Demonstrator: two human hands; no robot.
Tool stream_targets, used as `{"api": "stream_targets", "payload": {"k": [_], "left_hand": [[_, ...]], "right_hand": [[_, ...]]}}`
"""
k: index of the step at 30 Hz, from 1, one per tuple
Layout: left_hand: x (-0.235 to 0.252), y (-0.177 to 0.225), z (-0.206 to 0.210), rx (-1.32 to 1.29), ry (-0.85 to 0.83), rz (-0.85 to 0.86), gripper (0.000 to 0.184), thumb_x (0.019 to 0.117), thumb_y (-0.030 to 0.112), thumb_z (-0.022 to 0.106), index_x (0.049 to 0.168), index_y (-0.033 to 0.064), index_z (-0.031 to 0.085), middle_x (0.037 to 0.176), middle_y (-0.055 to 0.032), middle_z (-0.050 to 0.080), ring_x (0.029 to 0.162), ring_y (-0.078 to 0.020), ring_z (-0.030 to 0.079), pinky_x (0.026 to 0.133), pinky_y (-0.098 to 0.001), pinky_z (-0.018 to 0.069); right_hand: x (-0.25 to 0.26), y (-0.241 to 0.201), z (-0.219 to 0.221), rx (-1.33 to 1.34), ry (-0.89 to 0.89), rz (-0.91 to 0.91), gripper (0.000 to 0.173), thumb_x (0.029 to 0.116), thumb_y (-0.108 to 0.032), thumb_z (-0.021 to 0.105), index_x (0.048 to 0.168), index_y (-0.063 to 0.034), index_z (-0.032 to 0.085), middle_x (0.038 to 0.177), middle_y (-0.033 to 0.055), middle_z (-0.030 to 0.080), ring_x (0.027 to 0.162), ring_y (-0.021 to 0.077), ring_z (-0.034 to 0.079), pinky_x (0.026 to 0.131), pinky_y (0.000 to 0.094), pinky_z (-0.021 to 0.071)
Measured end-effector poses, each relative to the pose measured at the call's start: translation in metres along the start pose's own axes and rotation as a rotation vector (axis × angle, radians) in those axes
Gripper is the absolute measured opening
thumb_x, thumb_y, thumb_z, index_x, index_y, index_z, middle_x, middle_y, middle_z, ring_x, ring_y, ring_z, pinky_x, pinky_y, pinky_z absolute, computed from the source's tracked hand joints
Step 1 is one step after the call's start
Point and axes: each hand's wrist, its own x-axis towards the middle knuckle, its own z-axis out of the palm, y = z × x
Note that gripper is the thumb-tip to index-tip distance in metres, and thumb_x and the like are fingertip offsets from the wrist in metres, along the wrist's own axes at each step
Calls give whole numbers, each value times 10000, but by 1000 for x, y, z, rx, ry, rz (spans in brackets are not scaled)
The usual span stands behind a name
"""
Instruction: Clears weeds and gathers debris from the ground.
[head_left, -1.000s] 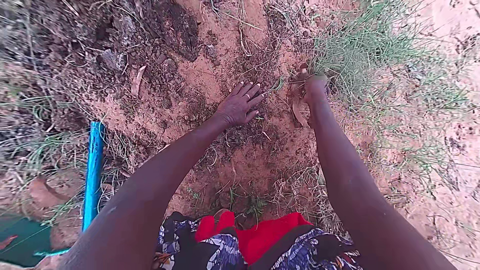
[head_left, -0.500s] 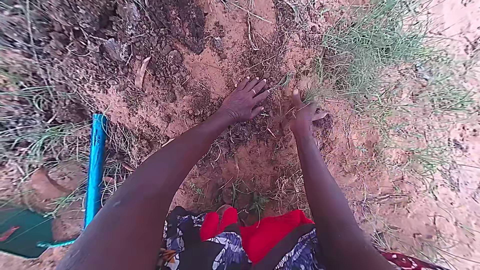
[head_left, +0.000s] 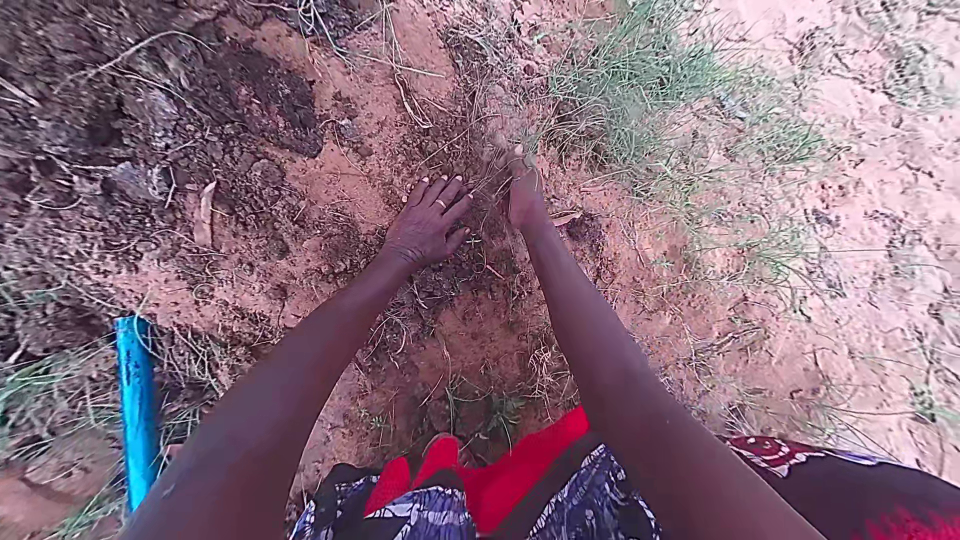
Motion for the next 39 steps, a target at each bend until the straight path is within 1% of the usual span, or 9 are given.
{"api": "stream_targets", "payload": {"k": [3,10,12,14,20,24,28,32,39], "left_hand": [[-1,-2,0,8,-20,-8,626,1023,495,436,1519,118,491,1633,-175,371,1509,-393,344,1226,-599,207],[-1,-5,1,23,-55,0,637,1031,519,395,1534,134,468,1651,-173,335,1526,-389,310,1232,-599,191],[-2,-5,1,24,-53,8,643,1029,513,395,1537,125,463,1643,-181,347,1520,-398,319,1227,-603,192],[0,-5,-2,17,-76,-2,632,1029,501,413,1541,132,454,1640,-178,350,1517,-396,321,1228,-599,187],[-2,-7,-4,-4,-107,8,654,1036,508,400,1557,112,425,1652,-200,316,1530,-420,283,1236,-604,171],[0,-8,-6,-36,-147,8,630,1024,476,480,1544,122,446,1661,-185,303,1538,-415,259,1235,-610,156],[4,-7,-16,-147,-198,-76,605,1031,491,499,1514,127,492,1654,-158,332,1549,-374,256,1258,-589,130],[9,6,-22,-188,-212,-164,570,1066,466,446,1506,107,492,1639,-183,345,1522,-404,302,1231,-633,150],[-19,44,-20,-178,-152,-65,532,1067,419,455,1505,123,503,1633,-187,361,1551,-424,223,1211,-702,85]], "right_hand": [[-2,-17,-4,109,67,289,430,1111,-473,357,1142,-107,580,853,69,574,627,161,544,515,325,476],[-29,-20,12,-156,123,161,480,1128,-359,375,1308,47,558,1126,199,611,987,270,584,884,451,494],[-59,-25,17,-303,131,55,469,1123,-332,398,1171,69,635,1002,226,648,943,326,617,876,523,487],[-87,-21,16,-294,116,-34,419,1121,-326,408,1014,15,628,773,109,563,701,227,560,686,439,488],[-135,-1,-81,-148,431,-64,360,1103,-327,456,961,-34,609,704,0,506,608,100,515,619,319,483],[-101,15,-177,-239,647,-47,207,989,-214,680,1074,-30,636,831,39,580,713,123,543,696,351,478],[-47,7,-192,-642,489,49,383,883,-122,710,1238,15,664,1193,231,675,1154,351,630,984,558,485],[-31,-5,-170,-999,280,140,404,1009,-234,576,1299,43,628,1370,288,592,1314,432,556,1063,612,441],[-39,25,-169,-163,622,286,470,1113,-321,382,1332,52,562,1359,255,567,1260,354,557,1016,527,477]]}}
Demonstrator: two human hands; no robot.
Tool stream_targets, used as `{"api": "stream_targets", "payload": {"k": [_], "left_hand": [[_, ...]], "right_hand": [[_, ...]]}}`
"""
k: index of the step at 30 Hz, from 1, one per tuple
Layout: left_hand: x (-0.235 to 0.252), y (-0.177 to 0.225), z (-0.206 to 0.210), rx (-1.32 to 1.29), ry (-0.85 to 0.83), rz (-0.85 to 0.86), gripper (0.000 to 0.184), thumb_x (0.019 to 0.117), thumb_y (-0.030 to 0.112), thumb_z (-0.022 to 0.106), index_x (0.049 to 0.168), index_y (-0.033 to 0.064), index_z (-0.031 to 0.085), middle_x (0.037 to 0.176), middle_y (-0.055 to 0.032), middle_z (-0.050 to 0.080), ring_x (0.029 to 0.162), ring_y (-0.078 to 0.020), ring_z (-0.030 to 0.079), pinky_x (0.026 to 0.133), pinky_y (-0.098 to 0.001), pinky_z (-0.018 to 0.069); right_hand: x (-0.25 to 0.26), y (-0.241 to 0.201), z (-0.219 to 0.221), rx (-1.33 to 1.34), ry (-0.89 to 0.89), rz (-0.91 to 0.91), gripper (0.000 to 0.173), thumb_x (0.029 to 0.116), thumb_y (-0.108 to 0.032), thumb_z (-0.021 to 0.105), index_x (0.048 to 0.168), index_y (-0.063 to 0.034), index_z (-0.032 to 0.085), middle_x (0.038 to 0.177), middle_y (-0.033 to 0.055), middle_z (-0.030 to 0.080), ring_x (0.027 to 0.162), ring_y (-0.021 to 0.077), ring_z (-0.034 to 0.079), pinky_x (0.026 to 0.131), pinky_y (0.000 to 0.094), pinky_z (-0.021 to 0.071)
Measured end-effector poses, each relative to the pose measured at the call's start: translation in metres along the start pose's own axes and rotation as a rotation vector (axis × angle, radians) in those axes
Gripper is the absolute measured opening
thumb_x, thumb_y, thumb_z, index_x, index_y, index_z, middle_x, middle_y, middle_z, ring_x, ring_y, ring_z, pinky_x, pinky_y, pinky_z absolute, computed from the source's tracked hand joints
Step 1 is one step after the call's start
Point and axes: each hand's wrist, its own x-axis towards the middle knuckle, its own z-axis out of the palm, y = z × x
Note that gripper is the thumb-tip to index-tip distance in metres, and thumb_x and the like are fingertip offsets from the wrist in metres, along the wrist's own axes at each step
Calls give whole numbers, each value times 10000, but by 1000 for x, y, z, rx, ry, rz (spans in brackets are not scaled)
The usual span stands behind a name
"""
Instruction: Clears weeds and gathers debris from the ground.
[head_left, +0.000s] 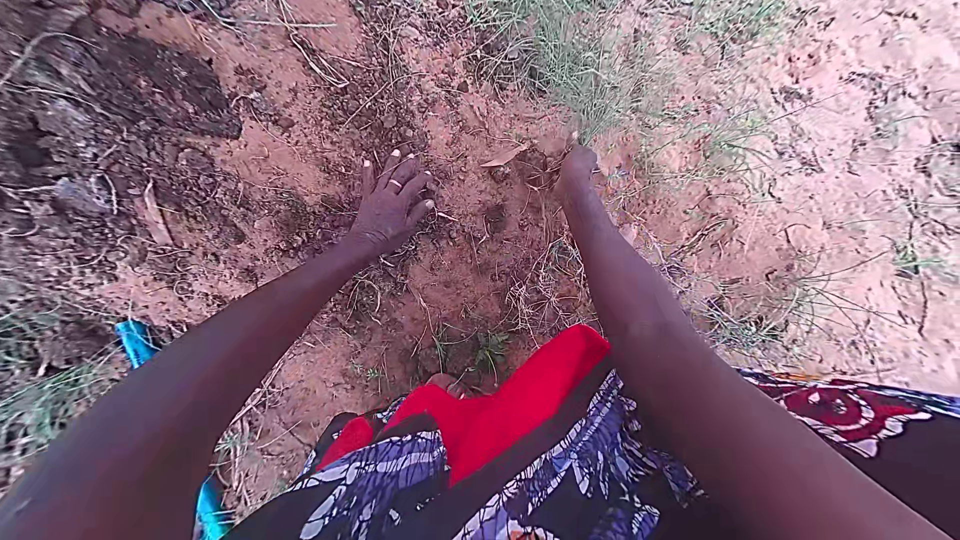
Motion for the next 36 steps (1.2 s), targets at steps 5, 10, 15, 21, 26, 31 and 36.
{"api": "stream_targets", "payload": {"k": [5,10,15,21,26,31,36], "left_hand": [[-12,36,10,-75,-61,172,528,1074,414,427,1478,90,534,1602,-192,414,1537,-427,265,1214,-697,95],[-21,46,22,-131,-179,207,501,1072,371,463,1484,94,528,1619,-192,385,1554,-415,219,1232,-654,126],[-36,53,22,-169,-225,144,491,1071,371,485,1479,103,536,1619,-188,382,1553,-429,208,1224,-650,171],[-48,57,20,-84,-297,185,489,1058,352,531,1472,92,543,1631,-215,346,1559,-432,183,1220,-670,138],[-50,57,18,-35,-332,221,497,1062,339,525,1486,80,531,1635,-231,331,1558,-424,201,1224,-672,120],[-48,74,20,-27,-389,263,501,1027,264,602,1482,64,535,1641,-220,328,1568,-410,172,1241,-644,104],[-61,83,18,14,-370,316,481,996,231,647,1457,110,577,1643,-206,332,1562,-401,204,1235,-644,129]], "right_hand": [[-71,35,-23,-291,-71,-96,422,1119,-208,365,1285,89,614,1308,303,614,1269,408,569,1070,550,430],[-95,110,-60,-230,210,-189,578,1033,-209,609,1502,64,413,1361,286,607,1294,376,589,1123,498,437],[-53,84,-88,-132,366,-90,715,898,-201,781,1495,2,443,1388,222,600,1309,322,572,1105,467,442],[-29,80,-92,-350,97,-158,444,1072,-332,516,1363,-6,597,1307,251,634,1244,372,599,1062,553,457],[-62,96,-75,-37,7,13,551,1107,-412,417,1321,71,571,1317,281,587,1234,359,558,1041,538,436],[-123,98,-46,255,114,149,553,1097,-437,439,1305,56,579,1304,257,583,1213,328,547,1024,517,443],[-66,96,-106,466,393,-9,695,1015,-253,662,1552,9,305,1480,221,485,1364,255,501,1131,377,428]]}}
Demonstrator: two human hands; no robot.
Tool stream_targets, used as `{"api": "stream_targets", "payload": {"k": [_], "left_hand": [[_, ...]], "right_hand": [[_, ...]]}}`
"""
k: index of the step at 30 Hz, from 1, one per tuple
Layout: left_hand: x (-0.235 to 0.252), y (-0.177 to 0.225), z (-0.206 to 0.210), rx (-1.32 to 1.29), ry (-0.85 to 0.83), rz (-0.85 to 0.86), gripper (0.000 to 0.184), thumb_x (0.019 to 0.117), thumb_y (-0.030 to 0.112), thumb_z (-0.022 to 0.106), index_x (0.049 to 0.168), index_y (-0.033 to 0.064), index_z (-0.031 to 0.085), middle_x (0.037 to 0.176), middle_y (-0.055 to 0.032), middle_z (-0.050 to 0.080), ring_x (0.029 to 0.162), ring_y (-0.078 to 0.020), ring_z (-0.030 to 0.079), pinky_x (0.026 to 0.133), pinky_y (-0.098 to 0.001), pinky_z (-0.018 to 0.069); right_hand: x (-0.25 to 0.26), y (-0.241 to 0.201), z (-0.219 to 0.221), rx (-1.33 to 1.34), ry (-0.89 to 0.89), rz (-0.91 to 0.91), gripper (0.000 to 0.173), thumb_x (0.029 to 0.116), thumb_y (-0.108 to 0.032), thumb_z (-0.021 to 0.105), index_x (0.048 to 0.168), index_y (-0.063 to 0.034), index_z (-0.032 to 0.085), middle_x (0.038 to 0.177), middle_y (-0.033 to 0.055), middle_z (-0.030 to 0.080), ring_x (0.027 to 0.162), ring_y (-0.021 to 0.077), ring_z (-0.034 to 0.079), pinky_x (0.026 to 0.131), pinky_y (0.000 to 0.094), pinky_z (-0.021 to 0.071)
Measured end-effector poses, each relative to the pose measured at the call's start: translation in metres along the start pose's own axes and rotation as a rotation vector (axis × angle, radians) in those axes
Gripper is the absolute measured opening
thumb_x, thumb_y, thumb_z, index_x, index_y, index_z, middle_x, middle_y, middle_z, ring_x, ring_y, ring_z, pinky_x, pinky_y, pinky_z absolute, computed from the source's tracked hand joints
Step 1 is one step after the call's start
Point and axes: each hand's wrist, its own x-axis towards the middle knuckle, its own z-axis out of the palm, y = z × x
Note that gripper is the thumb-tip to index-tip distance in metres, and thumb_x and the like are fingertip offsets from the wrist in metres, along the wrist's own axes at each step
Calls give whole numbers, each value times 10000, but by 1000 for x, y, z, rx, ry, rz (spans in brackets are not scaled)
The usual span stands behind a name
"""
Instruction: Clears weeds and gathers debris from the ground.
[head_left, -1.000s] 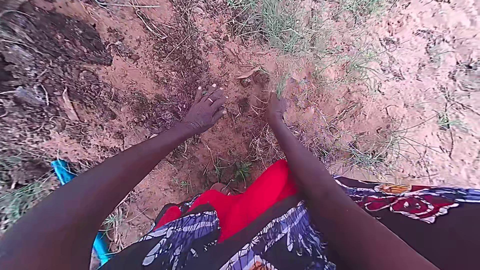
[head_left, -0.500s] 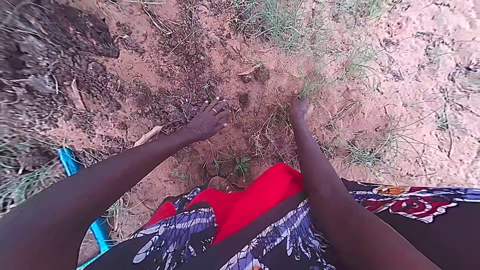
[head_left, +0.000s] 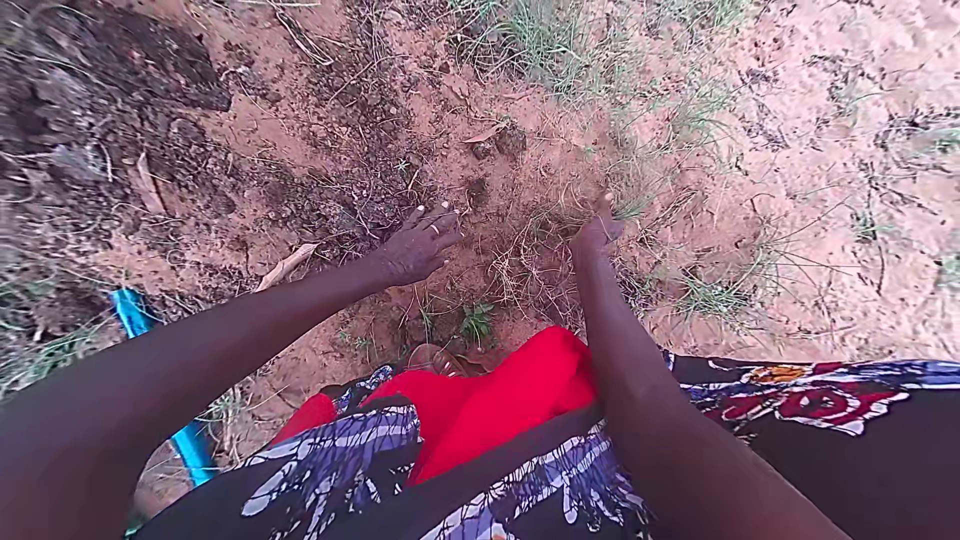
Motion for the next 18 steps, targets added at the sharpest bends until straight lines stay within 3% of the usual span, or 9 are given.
{"api": "stream_targets", "payload": {"k": [2,3,6,8,11,14,16,18], "left_hand": [[-10,1,7,6,21,23,478,972,218,673,1433,115,600,1626,-214,360,1547,-410,246,1228,-653,156],[-15,2,7,-2,-7,8,482,982,221,663,1448,118,592,1634,-205,350,1549,-405,244,1236,-642,150],[-28,2,9,-24,-37,-17,453,990,218,642,1430,115,603,1636,-193,353,1555,-394,230,1240,-625,160],[-36,5,10,-44,-70,-61,448,1004,228,621,1440,126,596,1641,-184,346,1562,-382,213,1242,-606,175],[-44,6,10,-89,-94,-111,451,1001,198,629,1444,122,592,1640,-185,347,1564,-379,207,1249,-584,179],[-53,3,14,-96,-121,-123,432,1004,180,617,1431,121,595,1637,-165,359,1555,-387,226,1241,-588,203],[-54,2,13,-91,-162,-132,450,1018,187,597,1463,132,568,1648,-156,342,1562,-381,206,1248,-579,190],[-54,2,14,-81,-171,-138,455,1019,192,596,1470,136,560,1653,-150,334,1564,-374,204,1252,-569,188]], "right_hand": [[32,-15,-9,-60,21,-1,776,965,-228,726,1560,15,292,1504,225,467,1388,267,478,1138,381,413],[44,-22,-8,-117,18,-2,754,951,-238,739,1537,21,341,1475,225,499,1367,271,499,1123,394,426],[67,-36,8,-194,-23,-28,572,963,-192,701,1459,-16,478,1371,205,576,1260,270,571,1034,436,484],[64,-42,18,-206,-35,-24,495,967,-128,648,1432,-30,508,1340,195,587,1227,269,587,1004,439,497],[58,-55,40,-381,-18,11,502,952,-145,610,1423,-3,510,1383,212,568,1288,297,557,1030,459,479],[29,-93,51,-534,-150,139,465,991,-115,531,1433,28,505,1480,199,512,1370,296,500,1106,448,425],[24,-88,57,-656,-184,-11,350,1002,-144,513,1311,-15,613,1379,196,590,1298,308,555,1040,493,453],[26,-73,61,-937,-180,-260,367,1014,-180,473,1309,-69,660,1397,196,607,1387,339,499,1107,539,406]]}}
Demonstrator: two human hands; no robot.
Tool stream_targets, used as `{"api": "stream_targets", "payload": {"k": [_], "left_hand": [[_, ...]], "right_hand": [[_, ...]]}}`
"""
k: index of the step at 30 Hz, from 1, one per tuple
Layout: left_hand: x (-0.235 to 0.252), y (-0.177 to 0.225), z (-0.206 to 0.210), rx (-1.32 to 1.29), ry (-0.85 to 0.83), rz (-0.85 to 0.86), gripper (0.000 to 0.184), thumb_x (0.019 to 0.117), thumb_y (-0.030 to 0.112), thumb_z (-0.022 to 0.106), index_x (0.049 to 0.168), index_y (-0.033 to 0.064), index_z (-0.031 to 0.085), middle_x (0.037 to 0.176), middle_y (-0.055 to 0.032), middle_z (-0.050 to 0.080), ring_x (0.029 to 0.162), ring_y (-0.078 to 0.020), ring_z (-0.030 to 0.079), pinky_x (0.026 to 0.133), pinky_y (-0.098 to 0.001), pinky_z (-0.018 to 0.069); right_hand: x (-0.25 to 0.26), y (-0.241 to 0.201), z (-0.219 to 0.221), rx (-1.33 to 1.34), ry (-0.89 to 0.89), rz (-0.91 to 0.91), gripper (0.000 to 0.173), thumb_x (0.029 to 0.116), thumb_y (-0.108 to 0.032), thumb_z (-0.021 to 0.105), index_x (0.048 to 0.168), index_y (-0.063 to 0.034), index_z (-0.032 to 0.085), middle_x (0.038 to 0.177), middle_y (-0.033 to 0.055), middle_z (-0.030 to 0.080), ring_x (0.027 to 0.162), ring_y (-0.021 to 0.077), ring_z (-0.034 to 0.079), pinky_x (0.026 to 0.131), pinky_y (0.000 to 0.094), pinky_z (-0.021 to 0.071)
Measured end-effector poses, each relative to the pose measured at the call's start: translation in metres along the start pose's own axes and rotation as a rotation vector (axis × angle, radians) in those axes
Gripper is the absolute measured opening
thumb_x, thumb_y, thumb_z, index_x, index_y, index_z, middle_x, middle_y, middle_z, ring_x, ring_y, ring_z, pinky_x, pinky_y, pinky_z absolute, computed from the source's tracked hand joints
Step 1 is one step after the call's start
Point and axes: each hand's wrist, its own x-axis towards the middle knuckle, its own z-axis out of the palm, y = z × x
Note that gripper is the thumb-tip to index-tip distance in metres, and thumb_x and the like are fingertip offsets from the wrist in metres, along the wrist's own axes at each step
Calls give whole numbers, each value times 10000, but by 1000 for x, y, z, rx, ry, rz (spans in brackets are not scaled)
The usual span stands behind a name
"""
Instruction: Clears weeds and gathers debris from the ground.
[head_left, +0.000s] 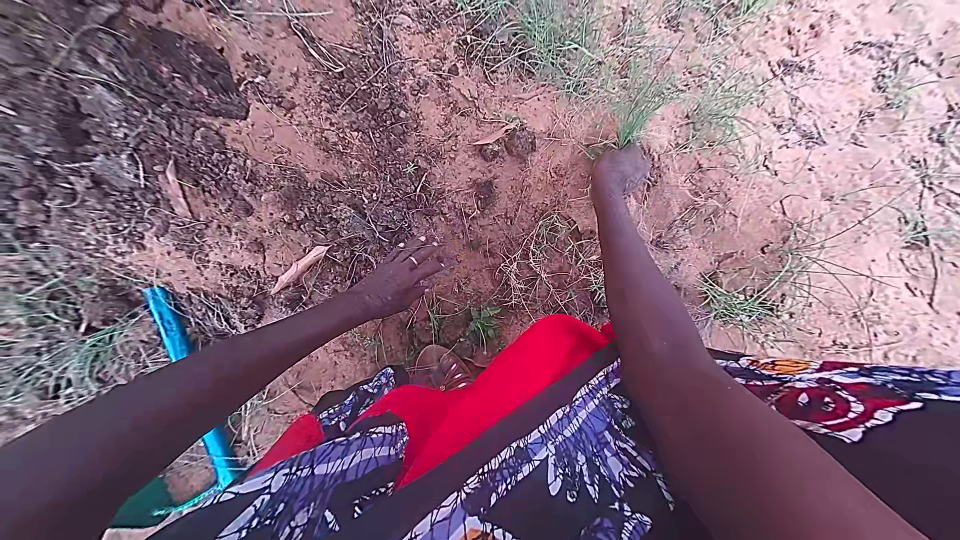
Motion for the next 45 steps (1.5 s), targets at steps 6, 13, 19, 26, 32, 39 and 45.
{"api": "stream_targets", "payload": {"k": [6,13,19,26,32,39,45], "left_hand": [[-6,2,2,-45,-18,-15,469,1023,180,594,1481,91,540,1629,-203,354,1524,-394,301,1221,-564,255],[-8,8,-3,-104,-124,-83,507,1061,233,542,1547,119,451,1653,-195,305,1516,-377,324,1193,-564,309],[9,13,-11,-137,-179,-60,492,1052,192,552,1534,133,472,1637,-163,347,1503,-347,359,1185,-523,350],[25,14,-13,-171,-32,37,449,1030,176,590,1459,51,550,1584,-211,422,1480,-346,404,1198,-488,344],[4,2,-5,-150,-17,24,472,1026,137,574,1491,76,526,1618,-170,391,1516,-326,343,1226,-485,292],[-27,-10,19,-183,11,-21,485,1023,133,578,1495,57,503,1574,-253,415,1473,-422,385,1203,-538,308],[-31,-4,17,-174,6,-14,476,1028,131,573,1494,61,507,1575,-259,414,1472,-435,386,1205,-560,295]], "right_hand": [[6,23,31,214,46,-323,372,985,-46,503,1327,48,616,1306,259,652,1292,354,594,1107,471,434],[25,34,32,781,156,199,437,1085,-177,456,1492,-17,455,1426,198,552,1309,267,545,1064,430,464],[-62,41,24,1191,-12,422,178,1109,-283,380,1031,-148,467,798,-5,424,602,94,416,539,269,403],[-68,34,26,997,159,181,408,946,-191,756,1266,-7,582,1015,91,616,819,122,581,741,299,510],[55,45,-14,560,145,-3,760,807,-162,839,1431,51,462,1395,243,542,1307,309,532,1082,438,458],[94,-22,-8,-35,-117,-297,580,931,-142,695,1423,81,485,1443,309,524,1386,415,492,1139,555,402],[94,-17,31,453,125,-300,504,989,-39,526,1485,26,464,1407,192,600,1312,219,579,1119,339,443]]}}
